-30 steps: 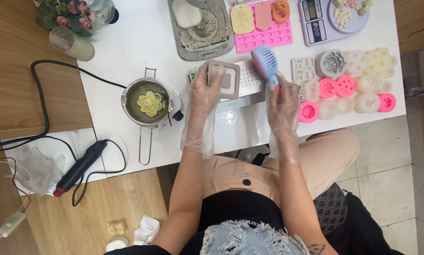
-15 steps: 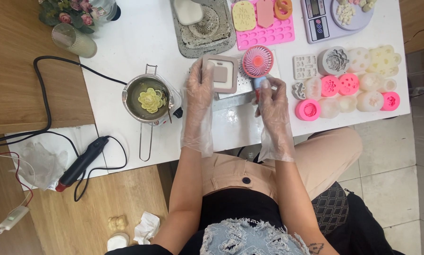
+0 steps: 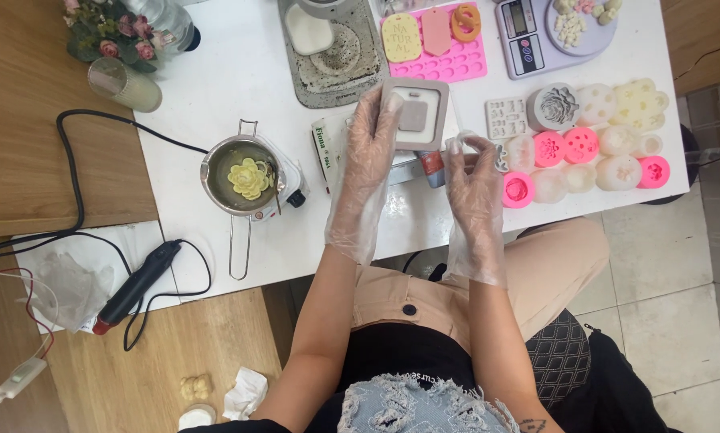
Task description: Drying a soap piece with a small handheld fan and cleaning it with a brush at a production workbench.
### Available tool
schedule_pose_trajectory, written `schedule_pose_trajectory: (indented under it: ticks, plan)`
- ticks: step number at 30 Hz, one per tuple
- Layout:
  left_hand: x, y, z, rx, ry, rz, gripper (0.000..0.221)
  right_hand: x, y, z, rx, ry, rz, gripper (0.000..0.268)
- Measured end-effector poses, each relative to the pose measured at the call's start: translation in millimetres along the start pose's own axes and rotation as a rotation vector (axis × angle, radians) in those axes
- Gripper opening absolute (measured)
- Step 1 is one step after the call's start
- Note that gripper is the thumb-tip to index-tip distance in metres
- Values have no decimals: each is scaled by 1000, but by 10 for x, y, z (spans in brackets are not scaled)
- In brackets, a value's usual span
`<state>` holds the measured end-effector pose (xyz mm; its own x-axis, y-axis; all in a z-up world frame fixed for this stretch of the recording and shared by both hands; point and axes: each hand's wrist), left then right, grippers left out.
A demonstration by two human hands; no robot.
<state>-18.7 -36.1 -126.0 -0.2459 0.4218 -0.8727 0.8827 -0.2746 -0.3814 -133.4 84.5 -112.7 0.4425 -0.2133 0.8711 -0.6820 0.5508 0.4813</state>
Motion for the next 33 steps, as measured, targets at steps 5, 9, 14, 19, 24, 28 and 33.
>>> schedule_pose_trajectory:
  ticks: [5, 9, 14, 19, 24, 28, 33]
  plan:
    - [170, -71, 100, -1, -70, -23, 34, 389, 154, 58, -200, 257, -317, 42]
    - [29, -159, -54, 36, -1, -102, 33, 423, 171, 251, -178, 327, -262, 37]
    - [-15, -184, -66, -7, 67, -52, 31, 482, -15, 437, -54, 104, 223, 44]
    - [80, -98, 18, -45, -17, 85, 29, 539, -46, 460, -39, 135, 203, 50]
    - [-1, -84, 22, -38, -53, 148, 28, 552, -30, 465, -41, 150, 168, 53]
    - [-223, -101, -61, 44, 227, -104, 27, 536, -17, 470, -16, -19, 380, 52]
    - [-334, -68, -118, 135, 272, -209, 30, 435, 0, 494, 28, -16, 434, 55]
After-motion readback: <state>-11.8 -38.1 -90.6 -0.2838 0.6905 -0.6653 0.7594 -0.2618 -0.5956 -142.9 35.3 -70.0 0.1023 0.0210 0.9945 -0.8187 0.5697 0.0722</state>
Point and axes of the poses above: each hand's wrist, its own z-axis towards the middle knuckle, its own y-axis out of the back of the hand, x = y × z, and after that the axes turned 14 degrees about y, right-handed
